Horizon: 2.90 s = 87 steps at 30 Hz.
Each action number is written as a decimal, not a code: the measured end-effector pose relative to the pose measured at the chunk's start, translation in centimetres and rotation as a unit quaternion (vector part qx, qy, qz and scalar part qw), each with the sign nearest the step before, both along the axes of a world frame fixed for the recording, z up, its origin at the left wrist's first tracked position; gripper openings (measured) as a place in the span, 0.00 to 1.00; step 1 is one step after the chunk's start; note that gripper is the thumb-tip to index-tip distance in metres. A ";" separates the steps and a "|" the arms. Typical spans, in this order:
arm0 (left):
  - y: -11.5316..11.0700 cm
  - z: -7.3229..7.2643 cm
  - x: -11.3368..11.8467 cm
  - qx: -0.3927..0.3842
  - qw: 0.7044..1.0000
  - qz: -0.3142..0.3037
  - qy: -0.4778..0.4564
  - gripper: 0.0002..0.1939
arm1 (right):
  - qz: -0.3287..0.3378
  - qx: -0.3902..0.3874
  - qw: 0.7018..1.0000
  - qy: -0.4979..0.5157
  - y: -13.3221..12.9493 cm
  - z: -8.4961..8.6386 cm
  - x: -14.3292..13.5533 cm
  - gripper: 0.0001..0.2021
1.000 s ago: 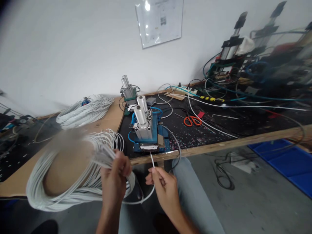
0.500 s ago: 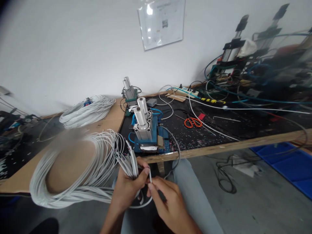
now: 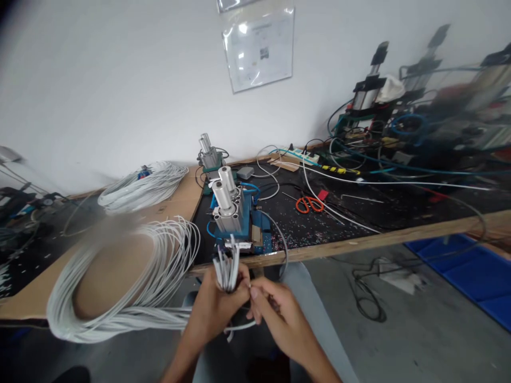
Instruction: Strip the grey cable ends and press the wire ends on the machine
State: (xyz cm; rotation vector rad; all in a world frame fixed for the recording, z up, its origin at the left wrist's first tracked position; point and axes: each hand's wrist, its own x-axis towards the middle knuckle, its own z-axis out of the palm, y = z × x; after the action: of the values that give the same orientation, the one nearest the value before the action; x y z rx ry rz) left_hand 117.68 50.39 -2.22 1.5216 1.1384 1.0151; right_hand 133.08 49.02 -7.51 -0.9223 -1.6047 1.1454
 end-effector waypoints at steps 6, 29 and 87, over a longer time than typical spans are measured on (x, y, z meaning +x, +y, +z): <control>0.3 0.2 -1.3 -0.090 0.987 -0.127 -0.045 0.03 | 0.064 0.044 0.991 -0.113 0.1 0.5 0.7 0.20; -0.3 -4.4 -0.2 -0.113 0.961 0.103 -0.231 0.19 | -0.186 0.015 0.980 0.066 -0.9 -1.0 -5.1 0.20; 0.4 -1.5 -0.6 0.032 0.901 0.283 -0.329 0.15 | -0.289 -0.113 0.947 0.078 6.3 -4.6 -6.3 0.12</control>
State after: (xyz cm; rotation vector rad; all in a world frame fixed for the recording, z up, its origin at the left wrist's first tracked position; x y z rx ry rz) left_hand 117.05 50.83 -3.70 0.7631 1.0566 1.8043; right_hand 126.82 55.34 -12.13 -1.3082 -0.9834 0.9594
